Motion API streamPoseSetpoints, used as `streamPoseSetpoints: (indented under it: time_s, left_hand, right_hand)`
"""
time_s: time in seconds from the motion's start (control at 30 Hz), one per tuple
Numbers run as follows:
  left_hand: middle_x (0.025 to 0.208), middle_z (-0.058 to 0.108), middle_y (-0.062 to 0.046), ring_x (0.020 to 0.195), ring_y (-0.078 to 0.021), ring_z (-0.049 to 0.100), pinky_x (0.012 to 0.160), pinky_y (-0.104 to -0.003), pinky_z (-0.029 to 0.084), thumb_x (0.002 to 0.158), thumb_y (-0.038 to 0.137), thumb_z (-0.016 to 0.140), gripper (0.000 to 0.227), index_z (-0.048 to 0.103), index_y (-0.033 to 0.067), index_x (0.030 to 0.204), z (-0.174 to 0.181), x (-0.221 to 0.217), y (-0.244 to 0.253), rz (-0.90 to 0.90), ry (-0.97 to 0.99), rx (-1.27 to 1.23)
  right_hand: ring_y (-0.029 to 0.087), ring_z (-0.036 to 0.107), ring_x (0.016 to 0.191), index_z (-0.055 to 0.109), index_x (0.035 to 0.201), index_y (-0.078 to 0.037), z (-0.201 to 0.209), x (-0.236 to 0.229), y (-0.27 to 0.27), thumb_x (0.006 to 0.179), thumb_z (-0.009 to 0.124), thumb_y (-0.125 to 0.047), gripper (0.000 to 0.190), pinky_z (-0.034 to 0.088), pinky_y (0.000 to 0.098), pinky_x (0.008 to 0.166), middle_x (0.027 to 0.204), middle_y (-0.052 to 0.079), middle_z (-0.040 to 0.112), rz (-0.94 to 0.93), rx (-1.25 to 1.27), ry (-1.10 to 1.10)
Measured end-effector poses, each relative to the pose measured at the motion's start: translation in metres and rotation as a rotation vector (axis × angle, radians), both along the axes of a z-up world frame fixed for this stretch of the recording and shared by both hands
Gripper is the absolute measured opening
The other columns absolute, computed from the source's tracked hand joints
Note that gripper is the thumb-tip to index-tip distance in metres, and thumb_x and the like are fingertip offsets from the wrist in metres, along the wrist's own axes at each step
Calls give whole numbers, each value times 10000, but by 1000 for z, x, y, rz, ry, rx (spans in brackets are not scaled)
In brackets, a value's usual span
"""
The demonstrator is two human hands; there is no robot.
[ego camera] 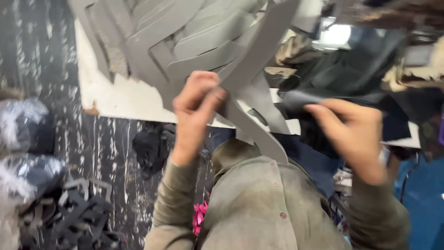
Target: The person feeds pre-cut shoe upper components through an industrial machine for stitching or processing.
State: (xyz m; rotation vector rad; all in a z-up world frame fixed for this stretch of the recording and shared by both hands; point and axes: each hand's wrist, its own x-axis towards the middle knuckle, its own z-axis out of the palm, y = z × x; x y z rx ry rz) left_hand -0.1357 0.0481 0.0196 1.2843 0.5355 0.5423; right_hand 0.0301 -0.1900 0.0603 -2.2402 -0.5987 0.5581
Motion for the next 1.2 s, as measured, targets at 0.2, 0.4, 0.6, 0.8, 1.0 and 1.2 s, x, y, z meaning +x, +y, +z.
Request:
streamPoseSetpoints:
  time_s: [0.2,0.4,0.6,0.8,1.0,1.2]
  left_hand:
    - [1258,595,-40,1151,-108,569,1008,-254,464,1074,60,660,237,657,-31,1293,-20,22,-52,-245,-59,-48]
    - [1146,642,-1,1035,-56,546,917,-217,455,1099,230,572,414,572,3,1446,-13,44,-52,-413,167,-160]
    - [1076,674,-13,912,-89,576,764,-269,478,1111,297,525,474,543,53,1517,-22,41,-61,-442,307,-290]
    - [1243,684,-11,1093,-65,597,979,-229,485,1156,326,436,470,579,-9,1452,-4,48,-55,-432,65,-332]
    - [1229,691,-32,994,-51,551,876,-205,457,1171,215,504,413,543,6,1525,0,74,-64,-431,-64,-220]
    - [1090,698,-44,865,-38,563,779,-190,473,1157,98,485,374,440,55,1526,6,95,-56,-426,-53,-47]
  right_hand:
    - [191,618,626,681,1133,-15,3,-13,47,969,628,-85,186,490,310,604,829,126,699,320,207,206]
    - [317,581,665,656,1079,2,6,4,22,970,635,-93,146,462,365,606,820,163,641,414,148,124]
    - [311,567,598,661,1057,5,-1,3,15,957,634,-99,147,458,376,565,788,165,641,386,135,181]
    - [285,647,617,710,976,-30,-20,3,-3,924,637,-161,158,482,368,560,720,141,674,730,107,337]
    - [304,556,479,766,1010,-55,3,8,7,884,690,-224,224,435,400,503,627,184,632,630,-104,434]
    - [250,597,552,732,985,11,-44,-11,12,925,686,-160,187,489,346,568,733,170,680,473,156,324]
